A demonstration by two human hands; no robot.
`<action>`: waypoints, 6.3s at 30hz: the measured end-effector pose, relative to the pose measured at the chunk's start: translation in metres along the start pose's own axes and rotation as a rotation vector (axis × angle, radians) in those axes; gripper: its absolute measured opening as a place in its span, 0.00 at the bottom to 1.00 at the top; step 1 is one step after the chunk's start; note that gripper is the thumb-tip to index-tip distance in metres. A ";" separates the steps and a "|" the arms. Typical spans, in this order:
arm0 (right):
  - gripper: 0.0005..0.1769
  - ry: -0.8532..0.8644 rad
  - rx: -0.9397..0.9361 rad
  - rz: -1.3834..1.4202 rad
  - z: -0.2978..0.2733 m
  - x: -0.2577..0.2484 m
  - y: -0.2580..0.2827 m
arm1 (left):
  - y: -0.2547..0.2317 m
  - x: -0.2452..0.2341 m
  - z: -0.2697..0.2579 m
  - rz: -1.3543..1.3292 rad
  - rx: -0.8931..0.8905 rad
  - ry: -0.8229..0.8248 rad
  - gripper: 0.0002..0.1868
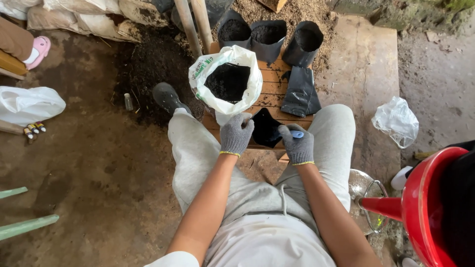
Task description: Filling small black plastic nursery bags with soil using a blue hand trowel.
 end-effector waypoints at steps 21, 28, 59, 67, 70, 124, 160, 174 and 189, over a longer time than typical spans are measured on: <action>0.15 -0.157 0.057 0.270 0.001 -0.031 0.019 | -0.021 -0.027 0.000 -0.030 0.182 -0.177 0.28; 0.20 -0.204 0.098 0.494 0.023 -0.033 0.099 | -0.005 0.014 0.007 -0.027 0.229 -0.092 0.26; 0.25 0.080 0.523 0.646 0.098 0.134 0.072 | 0.007 0.013 0.010 0.033 0.232 0.049 0.19; 0.28 0.082 0.397 0.524 0.123 0.111 0.051 | 0.012 0.019 0.009 0.068 0.180 0.068 0.15; 0.25 0.132 0.363 0.571 0.122 0.107 0.053 | 0.014 0.017 0.008 0.069 0.169 0.079 0.13; 0.13 0.315 -0.213 -0.269 -0.019 -0.008 0.036 | 0.003 -0.001 0.004 0.122 0.091 -0.143 0.09; 0.17 0.140 -0.055 -0.154 -0.010 0.004 0.039 | 0.004 -0.001 0.006 0.102 0.131 -0.133 0.10; 0.10 -0.056 0.152 0.173 -0.016 -0.009 0.040 | 0.012 0.007 0.005 0.068 0.107 -0.115 0.10; 0.14 0.083 0.024 0.556 0.056 0.056 0.106 | 0.012 0.011 0.009 0.059 0.147 -0.096 0.08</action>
Point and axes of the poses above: each hand's wrist, its own z-axis towards the middle knuckle, its own x-axis out of the palm, y = z × x, the point moved 5 cm from there along z, towards the middle knuckle, and after that the axes turned 12 degrees about z, right-handed, at the moved point
